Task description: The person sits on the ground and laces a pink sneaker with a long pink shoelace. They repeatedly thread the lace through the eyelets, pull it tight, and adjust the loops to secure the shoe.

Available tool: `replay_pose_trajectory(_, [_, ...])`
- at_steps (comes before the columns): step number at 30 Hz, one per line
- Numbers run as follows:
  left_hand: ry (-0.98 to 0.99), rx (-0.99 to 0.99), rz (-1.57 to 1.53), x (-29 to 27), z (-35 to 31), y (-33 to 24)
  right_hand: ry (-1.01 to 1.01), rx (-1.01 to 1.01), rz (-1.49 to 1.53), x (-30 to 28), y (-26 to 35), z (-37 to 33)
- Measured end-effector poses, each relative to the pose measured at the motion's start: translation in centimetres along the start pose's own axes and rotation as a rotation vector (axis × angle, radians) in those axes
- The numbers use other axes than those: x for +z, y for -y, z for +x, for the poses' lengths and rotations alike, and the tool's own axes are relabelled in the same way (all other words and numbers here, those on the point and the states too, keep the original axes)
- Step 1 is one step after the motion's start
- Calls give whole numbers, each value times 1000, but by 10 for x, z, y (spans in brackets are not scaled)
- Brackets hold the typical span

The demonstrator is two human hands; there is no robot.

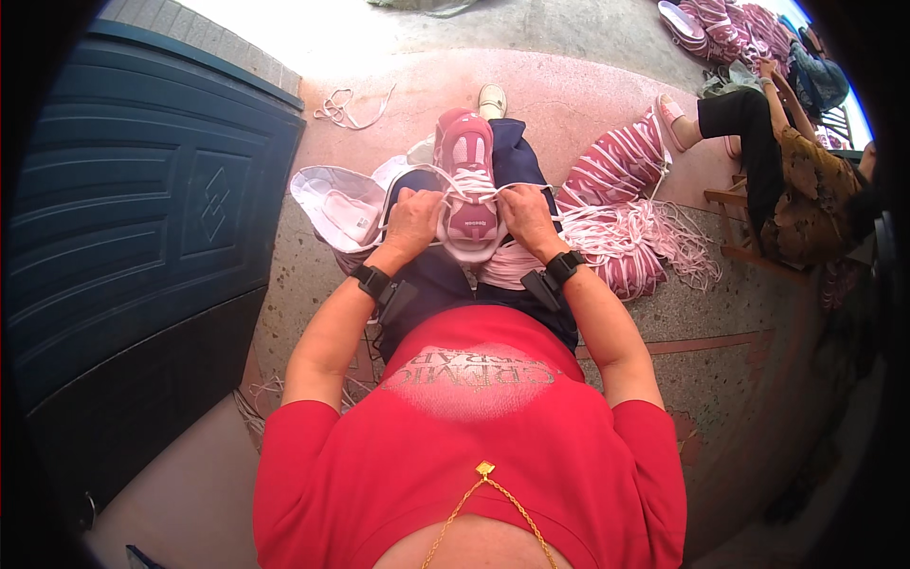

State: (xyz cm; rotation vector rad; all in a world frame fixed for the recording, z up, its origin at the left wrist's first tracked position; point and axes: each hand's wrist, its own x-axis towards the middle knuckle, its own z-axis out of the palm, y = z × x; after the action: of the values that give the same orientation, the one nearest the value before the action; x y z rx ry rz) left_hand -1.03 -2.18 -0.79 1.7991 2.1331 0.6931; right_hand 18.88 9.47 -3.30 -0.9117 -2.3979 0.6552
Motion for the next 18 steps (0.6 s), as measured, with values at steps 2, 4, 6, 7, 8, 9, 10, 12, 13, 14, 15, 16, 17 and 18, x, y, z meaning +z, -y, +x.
replay_pose_trajectory(2, [-15, 61, 42, -5, 4, -8, -125, -11, 255, 2, -3, 1])
replay_pose_trajectory(4, [-44, 118, 47, -8, 12, -19, -53, 150, 295, 1, -3, -1])
replay_pose_trajectory(6, [-87, 170, 15, -7, 28, -32, -25, 194, 310, 2, -6, -2])
replay_pose_trajectory(7, [-20, 173, 45, -7, 36, -40, -25, 188, 309, 1, -6, -2])
replay_pose_trajectory(8, [45, 174, 76, -5, 45, -49, -24, 181, 310, 1, -6, -2])
replay_pose_trajectory(9, [111, 175, 107, -1, 53, -56, -22, 174, 310, 1, -6, -2])
replay_pose_trajectory(10, [228, 172, 185, 5, 62, -58, -22, 174, 313, 2, -7, -2])
replay_pose_trajectory(12, [399, 191, 334, 17, 78, -56, -19, 128, 303, 2, -5, -1])
replay_pose_trajectory(13, [489, 207, 407, 19, 82, -59, -21, 113, 296, 1, -6, -2])
replay_pose_trajectory(14, [493, 240, 407, 17, 85, -60, -31, 66, 282, 0, -7, -2])
replay_pose_trajectory(15, [411, 280, 359, 17, 85, -59, -33, -4, 236, 0, -9, -1])
replay_pose_trajectory(16, [329, 320, 315, 18, 83, -55, -38, -75, 192, 2, -10, 0])
replay_pose_trajectory(17, [247, 359, 271, 19, 81, -52, -43, -147, 148, 3, -10, 1])
replay_pose_trajectory(18, [203, 360, 215, 23, 79, -49, 16, -186, 8, 4, -10, 1])
